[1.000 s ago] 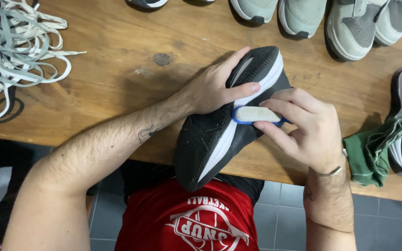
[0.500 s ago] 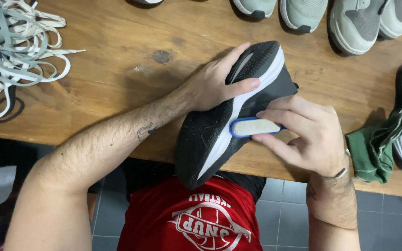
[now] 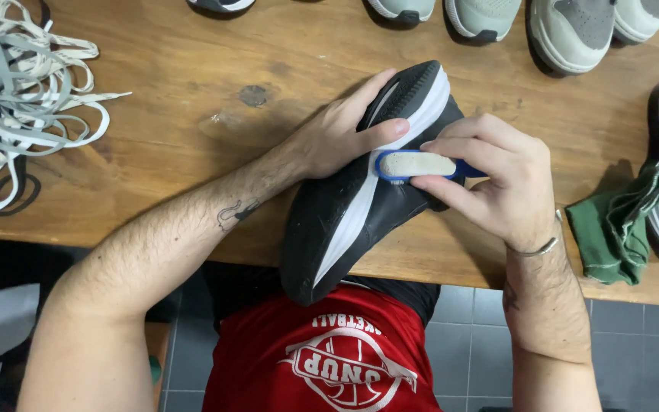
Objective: Cleaning various sneakers using a brush and a cloth on a wooden table.
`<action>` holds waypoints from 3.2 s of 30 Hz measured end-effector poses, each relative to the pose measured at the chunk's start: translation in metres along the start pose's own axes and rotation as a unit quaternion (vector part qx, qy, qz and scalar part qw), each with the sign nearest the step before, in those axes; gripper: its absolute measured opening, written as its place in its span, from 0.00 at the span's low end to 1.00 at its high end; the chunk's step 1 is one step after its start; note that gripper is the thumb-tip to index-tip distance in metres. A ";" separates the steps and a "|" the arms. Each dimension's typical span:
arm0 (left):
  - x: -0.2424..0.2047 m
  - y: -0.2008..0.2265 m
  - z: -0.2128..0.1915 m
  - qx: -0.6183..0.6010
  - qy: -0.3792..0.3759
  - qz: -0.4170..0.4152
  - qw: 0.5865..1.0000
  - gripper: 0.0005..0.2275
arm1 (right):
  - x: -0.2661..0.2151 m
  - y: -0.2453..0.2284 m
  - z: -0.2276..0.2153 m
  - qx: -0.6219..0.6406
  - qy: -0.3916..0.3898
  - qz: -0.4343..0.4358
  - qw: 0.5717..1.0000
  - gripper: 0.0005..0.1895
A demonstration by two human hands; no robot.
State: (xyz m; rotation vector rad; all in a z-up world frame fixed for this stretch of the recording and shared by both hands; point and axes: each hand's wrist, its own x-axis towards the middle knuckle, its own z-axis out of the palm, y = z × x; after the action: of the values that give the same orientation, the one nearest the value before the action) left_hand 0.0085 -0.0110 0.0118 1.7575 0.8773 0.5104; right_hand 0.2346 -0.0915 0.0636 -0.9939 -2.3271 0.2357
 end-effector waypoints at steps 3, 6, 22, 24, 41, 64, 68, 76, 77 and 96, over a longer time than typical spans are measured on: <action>0.001 -0.002 -0.001 -0.011 -0.008 -0.005 1.000 0.46 | -0.003 -0.004 -0.001 -0.064 0.033 -0.001 0.997 0.12; -0.001 0.001 -0.002 -0.012 -0.008 -0.006 1.000 0.47 | 0.001 -0.015 -0.006 0.018 -0.017 -0.039 0.999 0.15; 0.003 -0.007 -0.001 -0.021 -0.015 0.011 1.000 0.47 | -0.004 -0.022 0.001 -0.155 0.005 -0.010 0.988 0.15; 0.004 -0.002 -0.001 -0.008 -0.008 -0.008 1.000 0.44 | -0.007 -0.012 0.000 -0.161 0.035 0.046 0.985 0.12; 0.006 -0.011 0.003 -0.013 0.009 0.019 1.000 0.42 | -0.007 -0.008 -0.006 -0.066 0.043 0.033 0.996 0.13; 0.018 -0.047 -0.017 -0.248 0.102 0.075 0.960 0.32 | -0.014 -0.010 0.008 -0.016 -0.045 0.098 0.994 0.22; 0.027 -0.067 -0.034 -0.236 0.201 0.150 0.939 0.28 | -0.013 0.002 0.001 -0.053 -0.056 0.111 0.991 0.17; 0.017 -0.041 -0.034 -0.460 0.353 0.166 0.797 0.26 | -0.010 0.037 0.010 0.060 0.040 0.133 0.989 0.25; 0.014 -0.034 -0.028 -0.366 0.363 0.172 0.839 0.28 | -0.011 0.037 0.019 0.126 0.057 0.157 0.978 0.28; 0.021 -0.061 -0.014 -0.329 0.313 0.344 0.822 0.28 | 0.008 0.013 0.044 0.260 0.001 0.347 0.901 0.51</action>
State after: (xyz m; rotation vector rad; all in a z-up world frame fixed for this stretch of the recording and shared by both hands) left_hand -0.0074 0.0241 -0.0413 1.1912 0.3487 1.7223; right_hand 0.2128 -0.0734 0.0269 -1.4707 -1.6582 1.0690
